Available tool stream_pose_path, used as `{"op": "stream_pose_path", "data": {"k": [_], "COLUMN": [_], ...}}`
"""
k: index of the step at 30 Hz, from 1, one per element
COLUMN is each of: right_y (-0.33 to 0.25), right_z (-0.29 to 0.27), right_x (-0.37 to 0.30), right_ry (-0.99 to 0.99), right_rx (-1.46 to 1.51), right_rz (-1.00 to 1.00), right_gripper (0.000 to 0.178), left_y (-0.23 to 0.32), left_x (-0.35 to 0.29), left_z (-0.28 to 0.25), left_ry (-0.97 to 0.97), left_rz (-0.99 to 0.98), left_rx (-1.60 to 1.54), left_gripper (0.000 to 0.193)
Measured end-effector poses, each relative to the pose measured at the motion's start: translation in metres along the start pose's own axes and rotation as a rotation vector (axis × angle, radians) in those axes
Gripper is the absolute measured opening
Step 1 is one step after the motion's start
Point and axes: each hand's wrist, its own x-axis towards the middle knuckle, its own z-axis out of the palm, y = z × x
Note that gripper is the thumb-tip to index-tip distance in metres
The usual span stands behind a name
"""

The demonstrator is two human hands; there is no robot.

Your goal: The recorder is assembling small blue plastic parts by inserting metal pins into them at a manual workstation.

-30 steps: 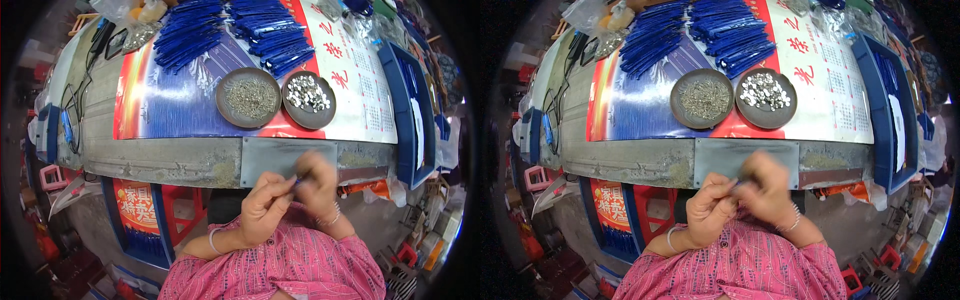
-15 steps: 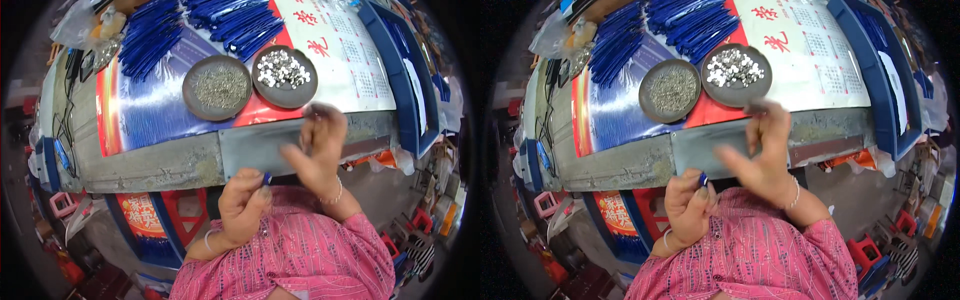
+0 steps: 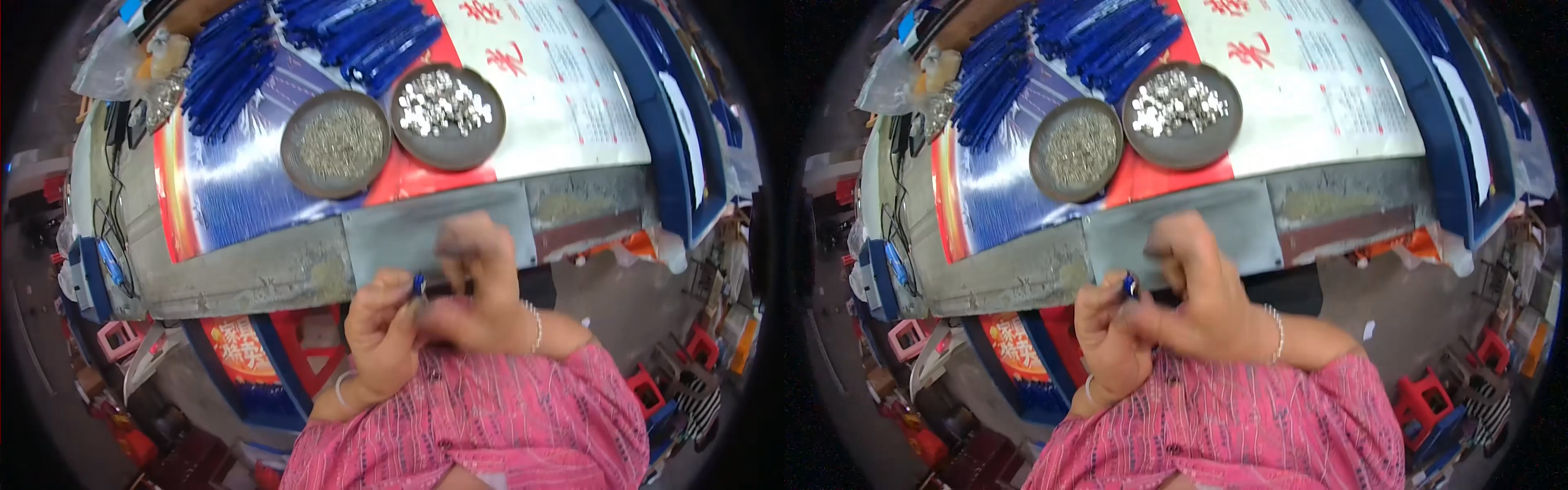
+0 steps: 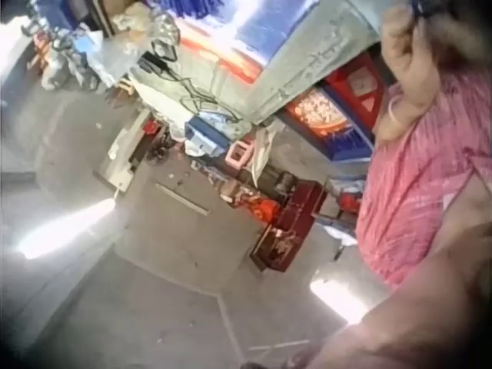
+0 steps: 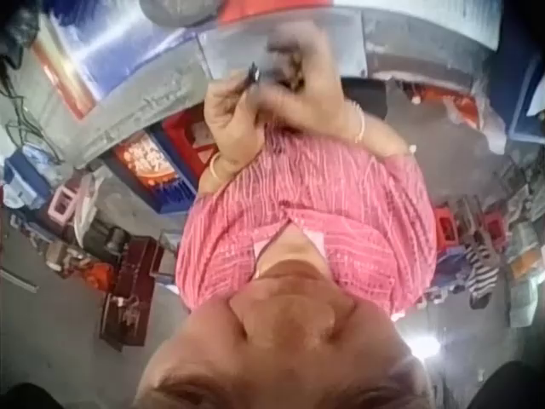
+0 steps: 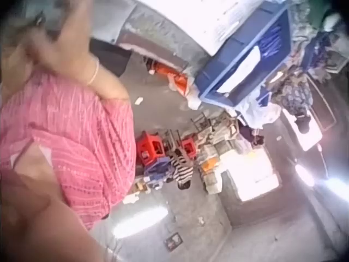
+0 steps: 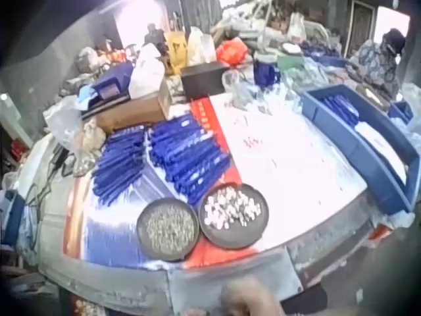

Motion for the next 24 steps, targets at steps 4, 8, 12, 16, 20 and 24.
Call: {"op": "stream_pose_path", "data": {"k": [4, 8, 12, 16, 20, 24], "right_y": [0.02, 0.008, -0.006, 0.02, 0.015, 0.022], "right_z": [-0.008, -0.013, -0.015, -0.033, -0.077, -0.097], "right_x": [0.007, 0.014, 0.01, 0.015, 0.011, -0.002], "right_ry": [-0.158, -0.258, -0.32, -0.139, -0.01, 0.069], "right_rx": [-0.097, 0.149, -0.168, -0.227, -0.172, -0.312], "right_rz": [-0.159, 0.187, -0.045, -0.075, 0.018, 0.035], "right_gripper": [0.027, 0.027, 0.03, 0.041, 0.043, 0.037], "left_y": [-0.003, -0.004, -0.002, 0.009, 0.022, 0.03], "left_x": [0.005, 0.001, 0.002, 0.007, 0.022, 0.056], "left_z": [0.002, 0.001, 0.003, 0.011, 0.003, 0.006], "left_ry": [-0.054, -0.055, -0.097, -0.022, -0.037, -0.366], "left_rz": [0.002, -0.03, -0.027, -0.303, -0.431, -0.316], "left_rx": [-0.117, -0.175, -0.164, -0.24, -0.052, 0.534], "left_gripper": [0.024, 0.022, 0.02, 0.015, 0.021, 0.021]}}
